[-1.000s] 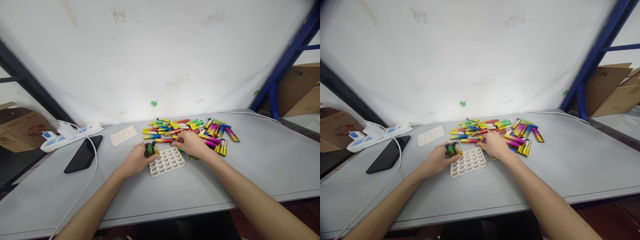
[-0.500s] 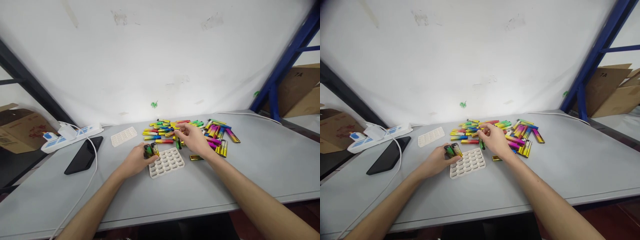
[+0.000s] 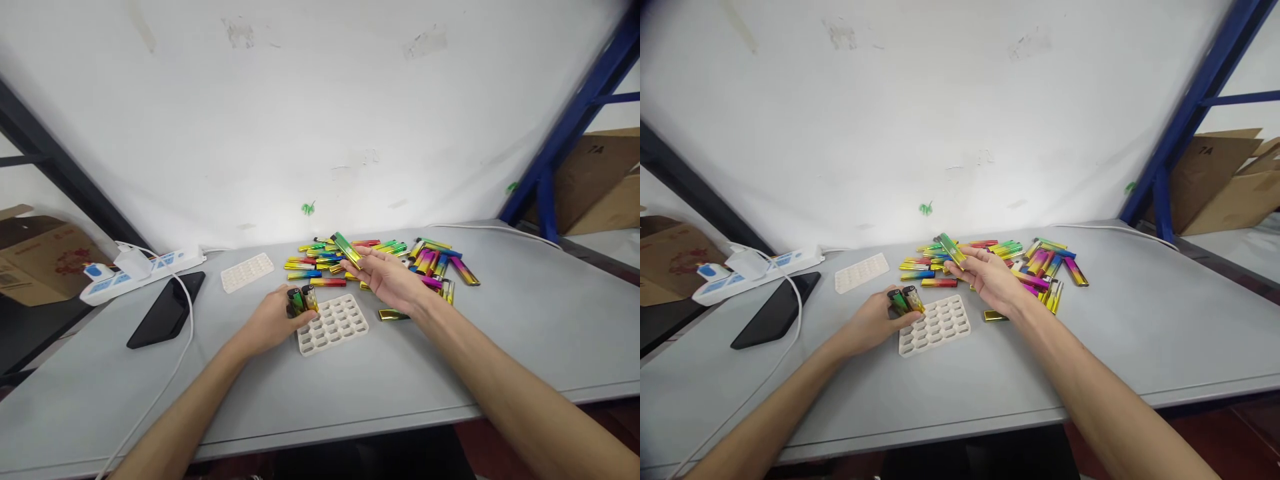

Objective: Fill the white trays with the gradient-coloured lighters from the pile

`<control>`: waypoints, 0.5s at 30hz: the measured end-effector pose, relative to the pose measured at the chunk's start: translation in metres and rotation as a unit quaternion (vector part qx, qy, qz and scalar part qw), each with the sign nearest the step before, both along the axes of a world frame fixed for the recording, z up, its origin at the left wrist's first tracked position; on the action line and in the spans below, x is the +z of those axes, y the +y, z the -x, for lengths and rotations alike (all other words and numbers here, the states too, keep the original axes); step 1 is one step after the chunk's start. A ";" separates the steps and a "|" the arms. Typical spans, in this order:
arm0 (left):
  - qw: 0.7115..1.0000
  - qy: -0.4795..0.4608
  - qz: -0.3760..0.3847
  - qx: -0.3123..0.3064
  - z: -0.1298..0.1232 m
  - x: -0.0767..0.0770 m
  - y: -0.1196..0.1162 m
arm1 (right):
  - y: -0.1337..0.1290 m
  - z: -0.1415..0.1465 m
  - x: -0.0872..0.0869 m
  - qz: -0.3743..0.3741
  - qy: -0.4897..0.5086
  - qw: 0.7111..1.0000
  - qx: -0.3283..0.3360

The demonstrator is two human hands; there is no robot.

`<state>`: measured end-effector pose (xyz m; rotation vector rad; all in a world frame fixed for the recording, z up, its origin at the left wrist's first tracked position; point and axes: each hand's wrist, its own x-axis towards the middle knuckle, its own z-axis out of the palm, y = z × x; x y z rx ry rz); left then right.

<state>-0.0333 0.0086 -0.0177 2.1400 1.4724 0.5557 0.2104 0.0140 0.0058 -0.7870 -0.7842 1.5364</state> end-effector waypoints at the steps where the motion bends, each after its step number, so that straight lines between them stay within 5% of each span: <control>1: 1.000 -0.005 -0.001 -0.002 0.000 0.000 0.000 | -0.002 0.001 0.002 0.004 0.009 1.000 0.009; 10: 1.000 -0.018 -0.001 0.002 -0.003 0.004 -0.004 | -0.009 0.002 0.004 -0.008 -0.013 0.994 0.108; 15: 1.000 -0.020 0.001 -0.021 -0.003 0.005 -0.003 | -0.008 0.007 0.002 0.001 -0.092 0.994 0.054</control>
